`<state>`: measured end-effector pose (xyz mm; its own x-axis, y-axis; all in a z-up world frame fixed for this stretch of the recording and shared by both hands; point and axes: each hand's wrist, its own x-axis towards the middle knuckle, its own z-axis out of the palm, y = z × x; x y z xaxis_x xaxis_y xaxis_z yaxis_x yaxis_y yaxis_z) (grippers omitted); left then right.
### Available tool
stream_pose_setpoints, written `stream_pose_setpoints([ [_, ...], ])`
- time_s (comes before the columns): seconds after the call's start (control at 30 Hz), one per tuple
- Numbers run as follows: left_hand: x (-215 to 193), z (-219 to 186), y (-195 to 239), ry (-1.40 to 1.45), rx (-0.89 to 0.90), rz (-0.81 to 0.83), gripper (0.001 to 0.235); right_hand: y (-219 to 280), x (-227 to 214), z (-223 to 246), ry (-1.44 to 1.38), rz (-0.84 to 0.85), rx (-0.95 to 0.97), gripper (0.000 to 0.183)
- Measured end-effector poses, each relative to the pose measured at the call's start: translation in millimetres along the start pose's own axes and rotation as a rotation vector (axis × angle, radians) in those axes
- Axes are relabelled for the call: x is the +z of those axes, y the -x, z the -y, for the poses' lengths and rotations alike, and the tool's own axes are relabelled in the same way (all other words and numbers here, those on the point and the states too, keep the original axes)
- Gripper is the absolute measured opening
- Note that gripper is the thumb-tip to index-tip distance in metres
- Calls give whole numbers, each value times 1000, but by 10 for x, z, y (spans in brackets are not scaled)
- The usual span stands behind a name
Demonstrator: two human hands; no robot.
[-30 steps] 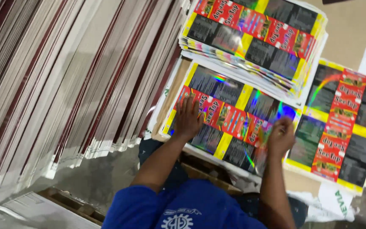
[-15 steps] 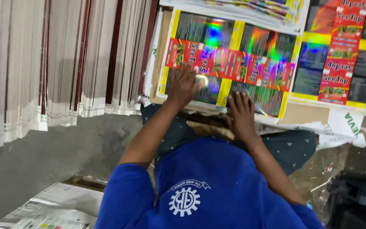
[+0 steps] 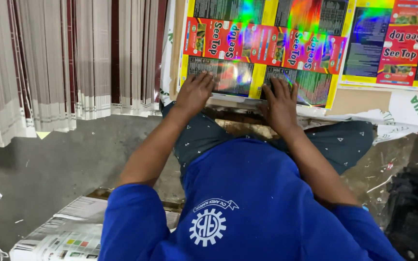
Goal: Counting and sorting stacks of colorful printed sheets on a workbench.
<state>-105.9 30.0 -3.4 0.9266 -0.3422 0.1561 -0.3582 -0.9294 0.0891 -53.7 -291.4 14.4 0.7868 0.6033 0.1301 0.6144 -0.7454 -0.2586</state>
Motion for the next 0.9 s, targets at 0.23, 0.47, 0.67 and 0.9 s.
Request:
stream_pose_setpoints([
  [0.23,-289,123,-158,24,133,137,18,-120,52,1,-106,-33,-93,66],
  [0.47,-1019,-160,-441,-10,150,-273,23,-245,153,-142,-174,-126,-57,42],
  [0.67,-788,-274,-258,112,-1,-619,33,-198,283,-679,-951,-366,289,20],
  [0.9,-182,-36,74,234,-260,-116,80,-29,-148,-679,-1319,-562,372,20],
])
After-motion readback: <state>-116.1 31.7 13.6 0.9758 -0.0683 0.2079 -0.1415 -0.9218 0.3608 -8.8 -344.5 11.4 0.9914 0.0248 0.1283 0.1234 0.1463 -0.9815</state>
